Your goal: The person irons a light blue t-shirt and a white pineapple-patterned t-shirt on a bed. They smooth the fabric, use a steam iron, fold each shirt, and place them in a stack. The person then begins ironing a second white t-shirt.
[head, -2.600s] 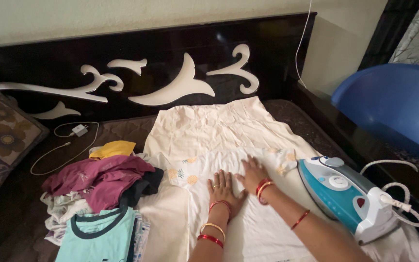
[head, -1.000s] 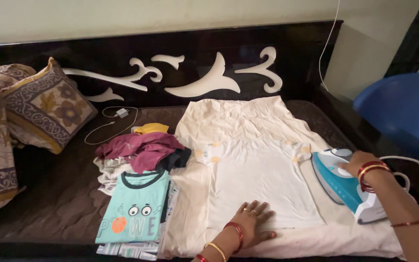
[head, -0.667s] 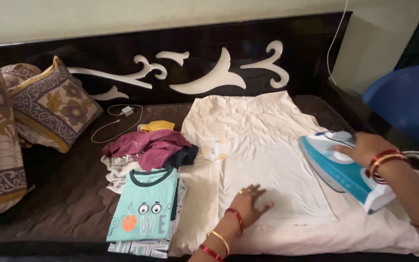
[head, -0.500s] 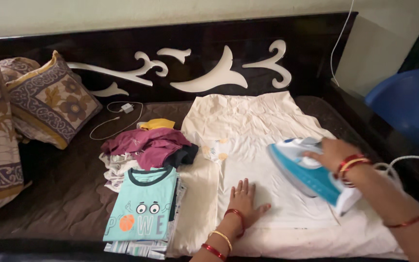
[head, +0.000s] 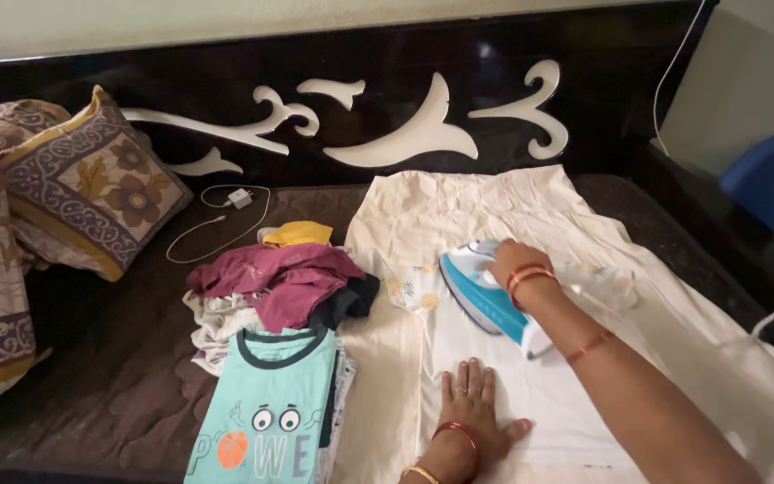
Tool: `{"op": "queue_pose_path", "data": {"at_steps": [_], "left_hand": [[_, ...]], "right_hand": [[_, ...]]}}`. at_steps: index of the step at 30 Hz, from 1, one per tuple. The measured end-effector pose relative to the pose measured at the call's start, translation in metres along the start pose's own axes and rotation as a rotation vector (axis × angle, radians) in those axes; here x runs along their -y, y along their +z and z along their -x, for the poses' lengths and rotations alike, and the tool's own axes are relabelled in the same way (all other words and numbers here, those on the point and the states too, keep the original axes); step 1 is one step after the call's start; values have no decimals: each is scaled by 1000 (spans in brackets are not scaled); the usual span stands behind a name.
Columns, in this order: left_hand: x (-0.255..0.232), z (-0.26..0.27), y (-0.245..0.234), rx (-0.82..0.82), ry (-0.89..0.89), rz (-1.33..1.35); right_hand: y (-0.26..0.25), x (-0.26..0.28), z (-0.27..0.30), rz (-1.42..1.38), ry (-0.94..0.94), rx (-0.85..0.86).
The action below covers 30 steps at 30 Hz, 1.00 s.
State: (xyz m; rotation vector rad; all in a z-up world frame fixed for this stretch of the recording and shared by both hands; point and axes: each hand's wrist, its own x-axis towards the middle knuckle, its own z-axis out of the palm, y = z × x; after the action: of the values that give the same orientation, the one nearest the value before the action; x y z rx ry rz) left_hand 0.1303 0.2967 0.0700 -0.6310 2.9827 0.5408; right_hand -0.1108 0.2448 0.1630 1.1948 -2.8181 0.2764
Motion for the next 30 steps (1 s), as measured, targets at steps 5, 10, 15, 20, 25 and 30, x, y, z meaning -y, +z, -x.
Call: {"op": "queue_pose_path", "data": {"at_steps": [5,10,15,20,25,30], "left_hand": [[-3,6,-11,20,-64,40],[7,12,-9,-297,-38,345],[25,6,-3,-486,11,586],[18,-13,-1,-523,2,595],[-5,-20,5,-272,78,204],[-8,-7,5,-69,130,57]], "right_hand": [[12,-8,-29,34,9,40],[2,-58,17,81,-109,152],[-38,-109,134,106,-229,217],[-78,-124,211,232,-105,264],[-68,-129,189,232,40,163],[-31,-144,99,190,93,-27]]}}
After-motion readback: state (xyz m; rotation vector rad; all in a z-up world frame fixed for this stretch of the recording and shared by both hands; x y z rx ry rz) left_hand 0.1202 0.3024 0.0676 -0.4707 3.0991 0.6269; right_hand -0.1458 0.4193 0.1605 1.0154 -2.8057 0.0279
